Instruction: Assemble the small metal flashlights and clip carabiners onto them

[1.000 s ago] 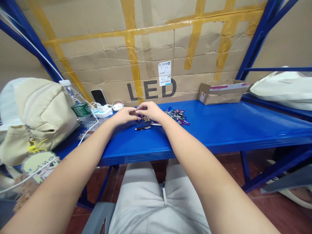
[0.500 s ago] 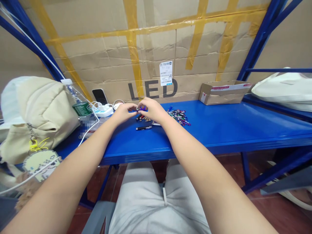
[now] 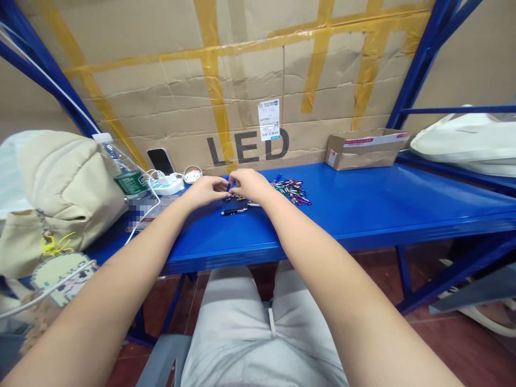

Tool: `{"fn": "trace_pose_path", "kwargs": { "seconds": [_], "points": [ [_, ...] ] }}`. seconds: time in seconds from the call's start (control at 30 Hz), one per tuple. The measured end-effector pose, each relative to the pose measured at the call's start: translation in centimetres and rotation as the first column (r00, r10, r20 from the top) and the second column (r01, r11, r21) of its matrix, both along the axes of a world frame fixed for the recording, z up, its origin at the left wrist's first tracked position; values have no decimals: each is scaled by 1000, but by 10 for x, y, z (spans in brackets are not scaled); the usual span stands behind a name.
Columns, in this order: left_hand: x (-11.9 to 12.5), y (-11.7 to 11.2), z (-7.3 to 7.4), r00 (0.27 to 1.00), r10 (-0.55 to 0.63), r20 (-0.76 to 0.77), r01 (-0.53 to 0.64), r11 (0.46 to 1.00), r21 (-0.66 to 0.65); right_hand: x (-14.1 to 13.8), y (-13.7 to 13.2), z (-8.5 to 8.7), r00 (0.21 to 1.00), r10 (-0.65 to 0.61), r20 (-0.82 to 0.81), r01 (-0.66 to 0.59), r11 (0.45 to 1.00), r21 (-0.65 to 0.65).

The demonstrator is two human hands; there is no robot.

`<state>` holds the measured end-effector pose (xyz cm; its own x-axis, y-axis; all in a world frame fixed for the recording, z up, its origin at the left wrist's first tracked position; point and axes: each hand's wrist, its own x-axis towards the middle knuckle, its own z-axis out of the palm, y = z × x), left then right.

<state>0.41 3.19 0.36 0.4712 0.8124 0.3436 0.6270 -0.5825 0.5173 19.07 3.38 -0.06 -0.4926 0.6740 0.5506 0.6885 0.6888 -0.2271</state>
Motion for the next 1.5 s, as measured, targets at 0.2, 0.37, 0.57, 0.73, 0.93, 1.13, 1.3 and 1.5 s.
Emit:
{"fn": "trace_pose_path", "kwargs": {
  "seconds": [0.2, 0.37, 0.57, 0.73, 0.93, 1.13, 1.3, 1.5],
  "points": [
    [2, -2, 1, 999, 36, -12, -36, 999, -10, -1, 1, -1, 991, 29, -129, -43, 993, -113],
    [-2, 2, 0, 994, 85, 67, -83, 996, -37, 3, 4, -2, 977, -54, -206, 42, 997, -63],
    [-7, 8, -4, 995, 93, 48, -92, 995, -27, 3, 1, -9, 968, -80, 236, 129, 972, -199],
    [-6, 7, -4, 994, 94, 60, -93, 995, -28, 1, 1, -10, 947, -164, 278, 223, 955, -196],
    [-3, 2, -2, 995, 96, 36, -94, 994, -47, 5, 2, -8, 952, -160, 262, 221, 950, -222],
    [-4, 3, -1, 998, 54, 11, -53, 995, -79, 2, 4, -6, 944, -147, 295, 223, 944, -243],
    [-2, 0, 0, 999, 41, 10, -40, 992, -117, -2, 11, 0, 912, -145, 384, 254, 934, -250],
    [0, 0, -1, 998, 52, -20, -54, 992, -115, -5, 16, 0, 897, -137, 421, 263, 929, -259]
  ]
}}
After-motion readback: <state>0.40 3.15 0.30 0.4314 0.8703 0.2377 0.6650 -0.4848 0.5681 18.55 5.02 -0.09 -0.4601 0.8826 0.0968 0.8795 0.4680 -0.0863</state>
